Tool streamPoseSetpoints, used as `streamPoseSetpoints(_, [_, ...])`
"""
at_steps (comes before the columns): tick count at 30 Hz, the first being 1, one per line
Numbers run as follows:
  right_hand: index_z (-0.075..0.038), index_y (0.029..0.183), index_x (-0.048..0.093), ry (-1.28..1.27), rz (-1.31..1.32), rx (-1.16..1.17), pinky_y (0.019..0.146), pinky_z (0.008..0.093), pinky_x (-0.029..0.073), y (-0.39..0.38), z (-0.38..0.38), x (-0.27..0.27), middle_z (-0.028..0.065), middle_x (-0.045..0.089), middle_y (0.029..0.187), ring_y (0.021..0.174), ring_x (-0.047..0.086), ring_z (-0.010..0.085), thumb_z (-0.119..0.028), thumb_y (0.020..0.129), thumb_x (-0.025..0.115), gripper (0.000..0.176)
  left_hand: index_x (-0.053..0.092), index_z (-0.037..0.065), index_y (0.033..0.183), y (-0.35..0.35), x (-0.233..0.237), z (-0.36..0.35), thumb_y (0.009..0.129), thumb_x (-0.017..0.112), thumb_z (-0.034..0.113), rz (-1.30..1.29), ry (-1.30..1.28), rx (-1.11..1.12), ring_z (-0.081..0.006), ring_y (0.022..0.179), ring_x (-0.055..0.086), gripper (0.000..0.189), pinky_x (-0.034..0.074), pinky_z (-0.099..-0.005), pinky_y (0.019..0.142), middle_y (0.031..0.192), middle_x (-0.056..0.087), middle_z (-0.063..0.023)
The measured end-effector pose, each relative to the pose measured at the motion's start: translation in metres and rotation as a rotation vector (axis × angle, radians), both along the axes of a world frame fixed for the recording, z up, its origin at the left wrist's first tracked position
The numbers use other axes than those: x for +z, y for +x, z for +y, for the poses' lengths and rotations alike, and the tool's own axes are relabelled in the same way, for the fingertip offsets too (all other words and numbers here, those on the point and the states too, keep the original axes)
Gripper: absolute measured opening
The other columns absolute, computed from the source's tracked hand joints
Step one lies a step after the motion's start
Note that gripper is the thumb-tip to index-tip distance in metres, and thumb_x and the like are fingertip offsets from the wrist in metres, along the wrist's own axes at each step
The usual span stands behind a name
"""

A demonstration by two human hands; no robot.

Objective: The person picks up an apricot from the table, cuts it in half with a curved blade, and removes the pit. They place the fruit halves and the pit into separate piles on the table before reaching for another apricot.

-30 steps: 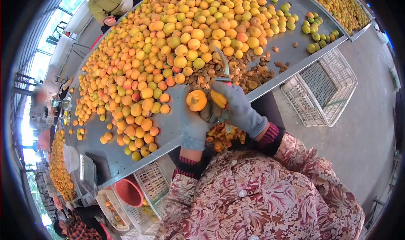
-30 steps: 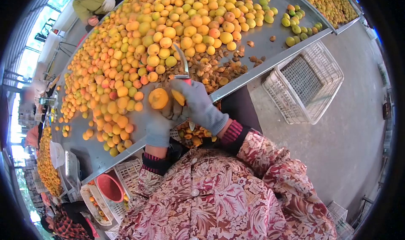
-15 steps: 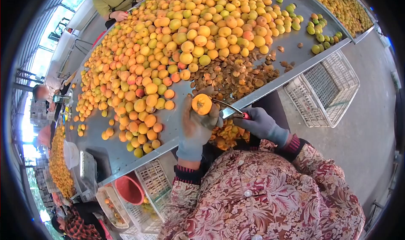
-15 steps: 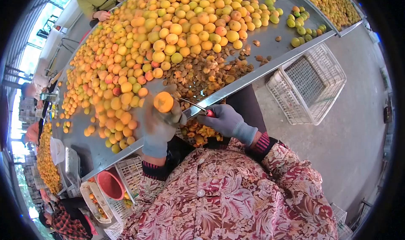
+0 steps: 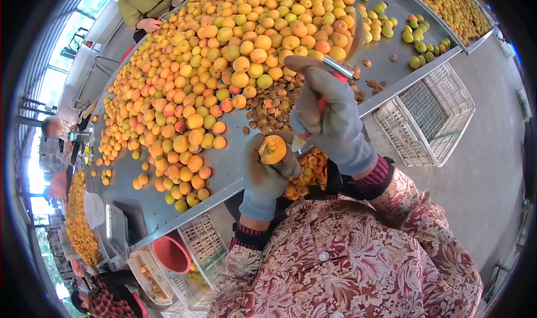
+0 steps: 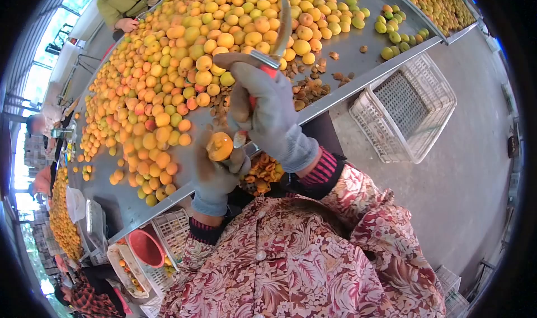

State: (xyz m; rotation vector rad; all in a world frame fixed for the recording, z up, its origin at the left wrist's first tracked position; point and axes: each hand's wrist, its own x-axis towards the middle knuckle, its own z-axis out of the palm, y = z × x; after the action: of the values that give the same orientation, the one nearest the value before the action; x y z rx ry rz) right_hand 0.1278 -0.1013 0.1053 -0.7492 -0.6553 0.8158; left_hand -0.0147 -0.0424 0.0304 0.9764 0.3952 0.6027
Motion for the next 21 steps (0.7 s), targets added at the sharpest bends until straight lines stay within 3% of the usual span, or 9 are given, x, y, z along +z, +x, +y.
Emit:
streamPoseSetpoints(5, [0.004,0.117,0.048,0.136,-0.325,-0.194,0.044,0.0217,0.038,-0.012,0.008,-0.017,-0.0015,0.035,0.058,0.045,0.037,0.0061,-0.009,0.095,0.037,0.027,0.044,0.001,0.104,-0.003,-0.009,-0.003,0.084,0.056,-0.001,-0.101,-0.077,0.025,-0.0104,0.056,0.051,0.024,0.042,-0.0230,0.046,0.086,0.055,-0.0068])
streamPoseSetpoints(8, [0.003,0.114,0.051,0.094,-0.283,-0.186,0.042,0.0216,0.037,-0.015,0.007,-0.011,-0.0010,0.038,0.056,0.043,0.039,0.0068,-0.012,0.094,0.039,0.028,0.044,0.001,0.103,-0.001,-0.011,0.002,0.083,0.056,0.000,-0.038,-0.189,-0.028,-0.0099,0.060,0.050,0.023,0.043,-0.0231,0.049,0.084,0.052,-0.0055])
streamPoseSetpoints(11, [0.002,0.110,0.055,-0.075,0.108,-0.082,0.041,0.0220,0.037,-0.021,0.007,0.001,-0.0001,0.041,0.051,0.040,0.039,0.0080,-0.016,0.092,0.042,0.029,0.044,0.001,0.101,0.005,-0.027,0.003,0.082,0.057,0.000,0.085,-0.287,0.116,-0.0097,0.067,0.051,0.023,0.044,-0.0233,0.055,0.081,0.052,-0.0047])
streamPoseSetpoints(13, [0.002,0.107,0.057,-0.149,0.132,-0.190,0.040,0.0229,0.037,-0.027,0.008,0.005,0.0005,0.041,0.048,0.037,0.038,0.0094,-0.020,0.090,0.043,0.032,0.045,0.001,0.099,0.008,-0.032,0.000,0.079,0.058,-0.002,0.463,0.405,0.269,-0.0102,0.071,0.051,0.024,0.044,-0.0230,0.061,0.081,0.052,-0.0042])
streamPoseSetpoints(14, [0.002,0.107,0.057,-0.149,0.132,-0.189,0.040,0.0229,0.037,-0.027,0.009,0.004,0.0005,0.041,0.048,0.037,0.038,0.0094,-0.020,0.090,0.043,0.032,0.045,0.001,0.099,0.007,-0.033,-0.001,0.079,0.058,-0.002,0.463,0.405,0.269,-0.0102,0.071,0.051,0.024,0.044,-0.0230,0.061,0.081,0.052,-0.0042])
streamPoseSetpoints(16, [0.002,0.108,0.056,-0.180,0.181,-0.262,0.040,0.0230,0.037,-0.029,0.011,0.004,0.0002,0.041,0.048,0.036,0.036,0.0086,-0.021,0.090,0.042,0.033,0.035,0.008,0.128,0.002,-0.020,-0.008,0.085,0.058,0.011,0.325,0.833,0.296,-0.0141,0.082,0.057,0.049,0.049,-0.0260,0.057,0.106,0.052,-0.0042])
streamPoseSetpoints(17, [0.002,0.108,0.056,-0.177,0.179,-0.262,0.040,0.0230,0.037,-0.027,0.010,0.005,0.0002,0.041,0.048,0.036,0.036,0.0086,-0.021,0.090,0.042,0.033,0.035,0.008,0.128,0.002,-0.017,-0.008,0.085,0.058,0.011,0.323,0.835,0.297,-0.0141,0.082,0.057,0.049,0.049,-0.0260,0.057,0.106,0.052,-0.0042])
streamPoseSetpoints(19, [0.003,0.108,0.056,-0.189,0.093,-0.273,0.040,0.0227,0.037,-0.023,0.005,0.009,-0.0003,0.040,0.047,0.036,0.034,0.0079,-0.022,0.090,0.040,0.034,0.018,0.004,0.137,0.002,-0.008,-0.009,0.080,0.056,-0.005,0.172,0.093,0.121,-0.0180,0.094,0.055,0.069,0.050,-0.0294,0.076,0.121,0.043,-0.0086])
streamPoseSetpoints(21, [0.004,0.108,0.055,-0.159,0.076,-0.256,0.040,0.0222,0.037,-0.019,0.001,0.013,-0.0005,0.039,0.047,0.036,0.034,0.0074,-0.023,0.091,0.039,0.035,0.018,0.003,0.136,0.003,0.008,-0.010,0.080,0.056,-0.006,0.265,0.134,0.096,-0.0185,0.097,0.054,0.068,0.048,-0.0301,0.080,0.121,0.044,-0.0093])
